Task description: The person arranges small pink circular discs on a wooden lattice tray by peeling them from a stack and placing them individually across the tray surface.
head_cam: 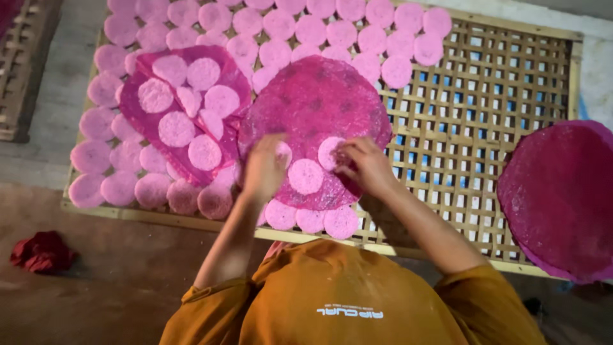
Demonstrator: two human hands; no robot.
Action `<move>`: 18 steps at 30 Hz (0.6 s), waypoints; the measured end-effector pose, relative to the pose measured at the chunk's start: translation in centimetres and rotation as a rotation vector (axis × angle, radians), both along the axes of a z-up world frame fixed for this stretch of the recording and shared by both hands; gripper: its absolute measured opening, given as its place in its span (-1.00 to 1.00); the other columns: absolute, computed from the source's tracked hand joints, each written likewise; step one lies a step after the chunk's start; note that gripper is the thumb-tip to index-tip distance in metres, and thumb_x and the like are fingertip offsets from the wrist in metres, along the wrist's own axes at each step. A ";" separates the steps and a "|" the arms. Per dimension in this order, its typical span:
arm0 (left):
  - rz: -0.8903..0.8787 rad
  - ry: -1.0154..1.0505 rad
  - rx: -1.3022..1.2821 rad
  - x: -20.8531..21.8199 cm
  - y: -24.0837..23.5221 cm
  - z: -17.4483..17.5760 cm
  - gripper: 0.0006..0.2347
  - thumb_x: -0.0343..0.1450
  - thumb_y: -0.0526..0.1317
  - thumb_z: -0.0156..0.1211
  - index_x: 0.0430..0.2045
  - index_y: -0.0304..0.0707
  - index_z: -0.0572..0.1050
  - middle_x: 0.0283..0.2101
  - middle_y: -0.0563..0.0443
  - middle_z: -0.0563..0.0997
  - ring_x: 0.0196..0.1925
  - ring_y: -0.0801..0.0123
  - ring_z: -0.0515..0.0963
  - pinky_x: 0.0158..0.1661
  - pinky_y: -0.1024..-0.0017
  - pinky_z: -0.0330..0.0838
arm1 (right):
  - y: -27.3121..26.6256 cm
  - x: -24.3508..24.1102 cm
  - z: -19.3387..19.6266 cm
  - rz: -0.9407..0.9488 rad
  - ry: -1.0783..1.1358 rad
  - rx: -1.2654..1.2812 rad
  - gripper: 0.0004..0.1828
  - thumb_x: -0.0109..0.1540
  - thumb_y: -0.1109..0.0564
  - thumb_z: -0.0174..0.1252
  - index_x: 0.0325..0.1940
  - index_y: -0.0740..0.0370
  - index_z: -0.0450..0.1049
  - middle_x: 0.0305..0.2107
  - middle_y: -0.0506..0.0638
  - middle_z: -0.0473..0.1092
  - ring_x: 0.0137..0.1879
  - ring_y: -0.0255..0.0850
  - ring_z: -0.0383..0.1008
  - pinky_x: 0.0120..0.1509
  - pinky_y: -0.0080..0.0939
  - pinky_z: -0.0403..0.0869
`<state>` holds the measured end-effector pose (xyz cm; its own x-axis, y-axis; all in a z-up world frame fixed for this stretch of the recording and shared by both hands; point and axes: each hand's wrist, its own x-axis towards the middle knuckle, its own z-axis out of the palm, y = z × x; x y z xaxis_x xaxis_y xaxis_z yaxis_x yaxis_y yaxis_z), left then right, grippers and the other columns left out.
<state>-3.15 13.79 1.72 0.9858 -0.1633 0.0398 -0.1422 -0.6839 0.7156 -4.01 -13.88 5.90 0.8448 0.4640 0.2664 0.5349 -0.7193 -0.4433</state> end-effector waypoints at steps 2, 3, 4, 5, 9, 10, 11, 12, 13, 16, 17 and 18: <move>-0.197 -0.204 0.139 -1.9 -2.0 -0.9 -0.60 0.41 -0.32 0.20 0.20 -0.30 0.47 0.19 -0.14 0.49 0.18 0.05 0.49 0.15 0.07 0.36 | 0.6 0.6 -0.7 0.148 0.029 -0.051 -0.57 0.03 0.06 0.42 -0.08 0.24 0.52 -0.06 0.07 0.44 0.09 0.05 0.44 0.16 -0.01 0.44; -0.205 -0.197 0.147 -2.4 -2.5 -1.1 -0.60 0.36 -0.30 0.23 0.14 -0.31 0.48 0.14 -0.14 0.50 0.16 0.02 0.48 0.12 0.06 0.37 | 0.8 0.9 -1.0 0.184 0.000 -0.086 -0.62 0.07 0.08 0.39 -0.08 0.21 0.52 -0.06 0.04 0.44 0.09 0.02 0.45 0.16 -0.03 0.45; -0.214 -0.190 0.155 -2.8 -3.0 -1.3 -0.59 0.31 -0.28 0.26 0.08 -0.32 0.48 0.10 -0.14 0.50 0.15 0.00 0.47 0.09 0.05 0.37 | 1.0 1.0 -1.4 0.220 -0.029 -0.121 -0.68 0.11 0.10 0.35 -0.08 0.19 0.52 -0.07 0.01 0.44 0.09 -0.02 0.46 0.15 -0.04 0.46; -0.226 -0.183 0.162 -2.8 -3.2 -1.4 -0.58 0.26 -0.26 0.29 0.02 -0.34 0.48 0.06 -0.15 0.51 0.13 -0.02 0.46 0.06 0.04 0.37 | 1.3 1.0 -1.8 0.218 -0.098 -0.158 -0.69 0.12 0.12 0.32 -0.08 0.20 0.52 -0.08 0.01 0.44 0.07 -0.03 0.46 0.10 -0.04 0.46; -0.195 -0.140 0.296 -2.3 -3.6 -1.4 -0.68 0.27 -0.30 0.25 -0.09 -0.31 0.50 -0.01 -0.18 0.48 0.10 -0.06 0.41 0.04 0.02 0.34 | 1.7 0.7 -3.1 0.181 -0.221 -0.222 -0.72 0.12 0.14 0.25 -0.10 0.22 0.51 -0.12 0.02 0.43 0.00 -0.05 0.47 -0.04 0.00 0.45; -0.194 -0.127 0.322 -2.0 -3.6 -1.2 -0.71 0.24 -0.29 0.25 -0.16 -0.31 0.49 -0.01 -0.19 0.47 0.10 -0.07 0.40 0.04 0.02 0.35 | 1.7 1.1 -3.2 0.165 -0.214 -0.217 -0.72 0.10 0.14 0.25 -0.11 0.22 0.51 -0.14 0.03 0.42 -0.02 -0.04 0.47 -0.05 0.01 0.45; -0.192 -0.116 0.350 -1.7 -3.4 -1.0 -0.74 0.22 -0.29 0.24 -0.24 -0.31 0.49 -0.01 -0.20 0.46 0.10 -0.09 0.39 0.04 0.03 0.35 | 1.6 1.7 -3.3 0.095 -0.105 -0.162 -0.73 0.11 0.13 0.25 -0.13 0.21 0.51 -0.15 0.04 0.42 -0.02 -0.02 0.46 -0.04 0.00 0.46; -0.214 -0.094 0.302 -1.5 -3.3 -0.8 -0.75 0.21 -0.30 0.23 -0.26 -0.29 0.48 -0.04 -0.19 0.49 0.08 -0.09 0.41 0.02 0.03 0.36 | 1.5 2.5 -3.3 0.025 0.004 -0.106 -0.75 0.11 0.13 0.26 -0.15 0.20 0.50 -0.16 0.05 0.41 -0.02 -0.01 0.46 -0.03 -0.01 0.47; -0.238 -0.070 0.253 -1.4 -3.1 -0.5 -0.77 0.21 -0.32 0.22 -0.28 -0.27 0.48 -0.06 -0.18 0.51 0.05 -0.08 0.43 0.00 0.03 0.37 | 1.3 3.2 -3.3 -0.046 0.114 -0.050 -0.76 0.11 0.12 0.26 -0.17 0.19 0.49 -0.17 0.07 0.40 -0.02 0.01 0.45 -0.01 -0.02 0.47; -0.289 0.030 0.141 -1.2 -3.2 0.0 -0.75 0.25 -0.33 0.21 -0.22 -0.30 0.45 -0.16 -0.22 0.56 -0.03 -0.10 0.52 -0.03 0.02 0.40 | 0.5 4.3 -2.8 -0.048 0.424 0.085 -0.76 0.19 0.10 0.20 -0.08 0.18 0.49 -0.13 0.06 0.41 -0.02 -0.04 0.49 0.05 -0.01 0.50; -0.298 0.070 0.111 -1.3 -3.1 0.1 -0.74 0.27 -0.32 0.21 -0.17 -0.32 0.44 -0.19 -0.24 0.58 -0.06 -0.11 0.55 -0.04 0.02 0.41 | 0.5 4.0 -2.7 0.026 0.305 0.018 -0.73 0.18 0.06 0.24 -0.09 0.19 0.48 -0.11 0.09 0.39 0.01 0.00 0.46 0.07 0.02 0.49; -0.297 0.058 0.074 -1.2 -3.0 0.2 -0.73 0.27 -0.32 0.23 -0.17 -0.32 0.45 -0.21 -0.26 0.59 -0.08 -0.13 0.56 -0.06 0.02 0.42 | 0.5 3.6 -2.5 0.099 0.186 -0.049 -0.69 0.17 0.02 0.29 -0.09 0.19 0.46 -0.08 0.12 0.38 0.04 0.04 0.43 0.09 0.05 0.47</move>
<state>-4.39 10.81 1.91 0.8948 -0.4449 -0.0377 -0.3041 -0.6690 0.6783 -0.36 -13.43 3.41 0.8268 0.5560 0.0856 0.5167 -0.6902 -0.5066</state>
